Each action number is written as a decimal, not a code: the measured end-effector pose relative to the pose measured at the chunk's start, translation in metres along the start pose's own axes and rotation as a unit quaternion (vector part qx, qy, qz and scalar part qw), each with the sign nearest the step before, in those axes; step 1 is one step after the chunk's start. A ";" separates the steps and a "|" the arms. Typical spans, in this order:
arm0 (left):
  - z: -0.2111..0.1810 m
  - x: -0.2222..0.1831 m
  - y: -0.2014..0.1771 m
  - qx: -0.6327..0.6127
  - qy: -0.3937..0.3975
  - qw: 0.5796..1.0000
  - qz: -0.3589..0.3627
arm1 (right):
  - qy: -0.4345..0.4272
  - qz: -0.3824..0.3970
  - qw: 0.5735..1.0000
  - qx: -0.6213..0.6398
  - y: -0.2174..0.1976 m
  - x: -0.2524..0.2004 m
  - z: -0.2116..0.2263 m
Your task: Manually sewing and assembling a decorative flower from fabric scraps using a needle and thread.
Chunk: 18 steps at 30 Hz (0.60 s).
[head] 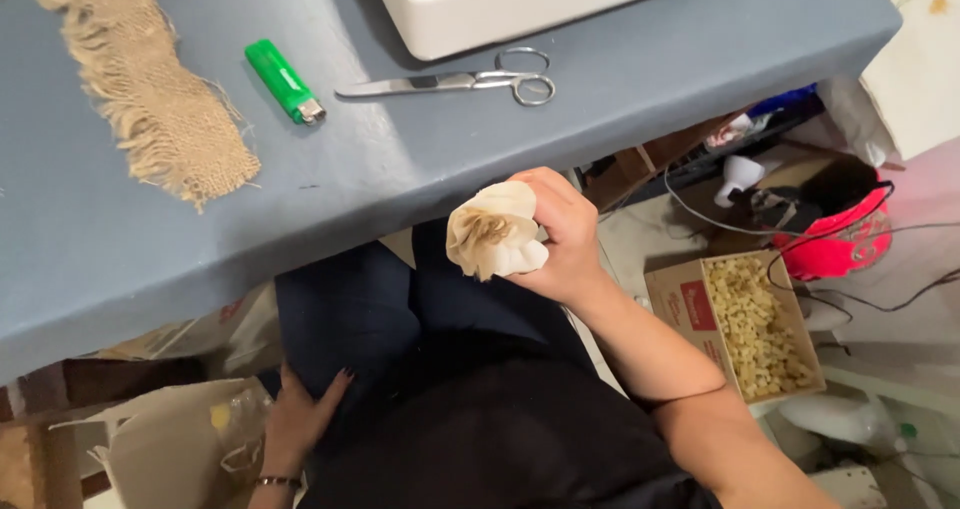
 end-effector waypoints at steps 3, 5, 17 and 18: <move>0.007 0.024 0.000 0.134 0.029 0.990 -0.022 | 0.025 0.001 1.000 0.015 -0.001 -0.001 -0.012; 0.026 0.041 0.008 0.252 0.112 0.959 -0.069 | 0.113 0.007 0.984 0.138 0.005 -0.009 -0.035; -0.289 -0.168 -0.113 -0.133 0.582 0.802 -0.015 | 0.063 0.136 0.974 0.172 0.019 0.031 0.014; -0.286 -0.158 -0.106 -0.133 0.580 0.803 -0.016 | 0.063 0.138 0.973 0.174 0.022 0.034 0.017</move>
Point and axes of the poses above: each hand's wrist, its own x-axis towards the middle knuckle, its own y-axis out of the palm, z = x × y, the point moved 7 cm from there along x, towards the middle knuckle, and after that the axes turned 1 degree about -x, right-handed, at the moved point
